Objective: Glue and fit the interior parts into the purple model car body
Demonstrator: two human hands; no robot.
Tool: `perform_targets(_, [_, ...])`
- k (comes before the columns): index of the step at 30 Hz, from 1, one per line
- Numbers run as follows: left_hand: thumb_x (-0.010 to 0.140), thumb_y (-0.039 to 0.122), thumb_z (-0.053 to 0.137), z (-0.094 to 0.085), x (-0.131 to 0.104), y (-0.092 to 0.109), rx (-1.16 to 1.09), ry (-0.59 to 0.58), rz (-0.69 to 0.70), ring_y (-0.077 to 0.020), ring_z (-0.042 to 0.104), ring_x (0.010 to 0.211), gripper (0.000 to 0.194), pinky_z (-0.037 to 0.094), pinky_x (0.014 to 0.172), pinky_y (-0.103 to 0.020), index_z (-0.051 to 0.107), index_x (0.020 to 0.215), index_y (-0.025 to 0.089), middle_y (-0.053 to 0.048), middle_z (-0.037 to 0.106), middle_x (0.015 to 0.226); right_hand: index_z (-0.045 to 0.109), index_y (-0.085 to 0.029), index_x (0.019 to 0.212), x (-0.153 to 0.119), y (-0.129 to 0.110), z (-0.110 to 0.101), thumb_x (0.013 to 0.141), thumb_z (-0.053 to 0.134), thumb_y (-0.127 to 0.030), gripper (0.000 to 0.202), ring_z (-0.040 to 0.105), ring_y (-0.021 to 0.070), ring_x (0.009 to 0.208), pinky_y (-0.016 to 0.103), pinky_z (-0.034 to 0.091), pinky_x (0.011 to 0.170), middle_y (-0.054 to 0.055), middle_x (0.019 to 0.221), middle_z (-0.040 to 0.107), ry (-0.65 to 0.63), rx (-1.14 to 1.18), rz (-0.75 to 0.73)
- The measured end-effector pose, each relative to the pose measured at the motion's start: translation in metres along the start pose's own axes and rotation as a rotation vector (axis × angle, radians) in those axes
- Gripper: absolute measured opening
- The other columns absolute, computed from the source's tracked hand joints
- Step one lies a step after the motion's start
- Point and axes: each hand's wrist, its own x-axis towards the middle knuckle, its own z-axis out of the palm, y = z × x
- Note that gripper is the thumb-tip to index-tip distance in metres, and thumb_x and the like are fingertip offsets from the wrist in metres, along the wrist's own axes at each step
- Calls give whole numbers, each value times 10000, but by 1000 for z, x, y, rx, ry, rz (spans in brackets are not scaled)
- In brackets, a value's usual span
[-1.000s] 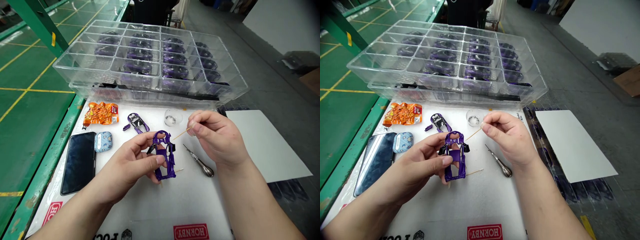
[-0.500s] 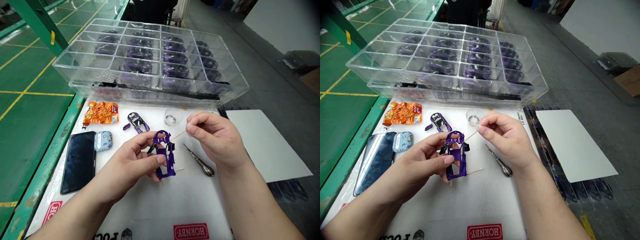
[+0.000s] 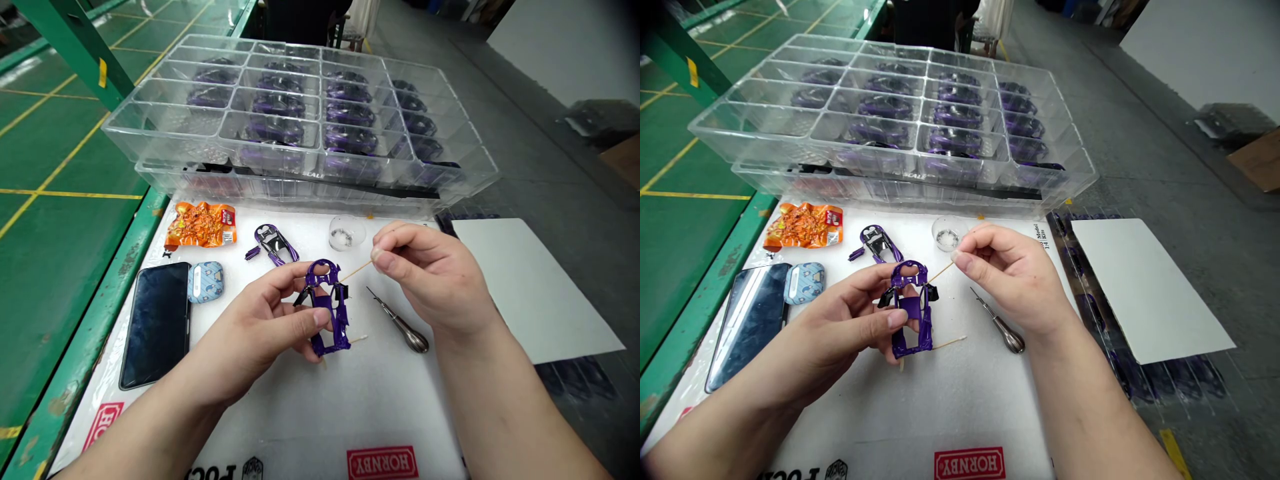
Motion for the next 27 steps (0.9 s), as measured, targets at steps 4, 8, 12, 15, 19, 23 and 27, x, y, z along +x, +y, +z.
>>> perform_targets(4, [955, 260, 1034, 0, 0, 1, 12, -3, 0, -179, 800, 887, 530, 734, 661, -238, 839, 1448, 239, -78, 789, 1254, 891, -287, 963, -1, 0, -1, 1003, 989, -396, 152, 678, 186, 911, 343, 566, 839, 36, 969, 760, 0, -3, -2])
perform_targets(8, [958, 264, 1034, 1, 0, 1, 14, -9, 4, -164, 793, 871, 522, 732, 661, -228, 841, 1443, 246, -68, 786, 1243, 890, -284, 960, -1, 0, 0, 997, 993, -412, 168, 678, 197, 913, 356, 571, 837, 42, 967, 758, 3, -14, 6])
perform_targets(12, [967, 269, 1028, 0, 0, 0, 13, -16, 4, -166, 797, 886, 521, 734, 668, -228, 835, 1452, 252, -67, 784, 1254, 890, -282, 960, 0, 1, 0, 997, 992, -415, 172, 677, 195, 906, 356, 574, 835, 42, 966, 759, -1, -16, 4])
perform_targets(15, [968, 272, 1028, 0, 0, 0, 18, -19, 5, -168, 796, 894, 527, 731, 666, -226, 832, 1457, 247, -71, 781, 1255, 889, -281, 960, 0, 1, 0, 1001, 988, -406, 165, 676, 194, 906, 353, 571, 832, 41, 965, 758, -6, -19, 5])
perform_targets(19, [969, 264, 1027, 0, 0, 0, 9, -21, 7, -165, 795, 883, 525, 732, 669, -227, 836, 1458, 245, -71, 781, 1249, 887, -282, 959, 0, 1, -1, 1005, 985, -384, 148, 678, 180, 903, 332, 564, 823, 33, 966, 760, -12, -6, -2])
perform_targets(23, [963, 263, 1032, 0, -1, 1, 14, -12, 1, -166, 798, 885, 529, 734, 666, -227, 839, 1456, 252, -65, 786, 1256, 890, -280, 957, 0, 1, 0, 997, 994, -399, 163, 683, 185, 906, 335, 572, 825, 37, 967, 760, -10, -9, 6])
perform_targets(27, [967, 259, 1029, 0, 0, 0, 6, -19, -1, -160, 802, 878, 521, 739, 673, -225, 840, 1452, 258, -58, 792, 1254, 890, -274, 947, 1, 1, 0, 990, 1001, -416, 186, 683, 184, 897, 335, 576, 827, 39, 955, 759, -5, -5, 3])
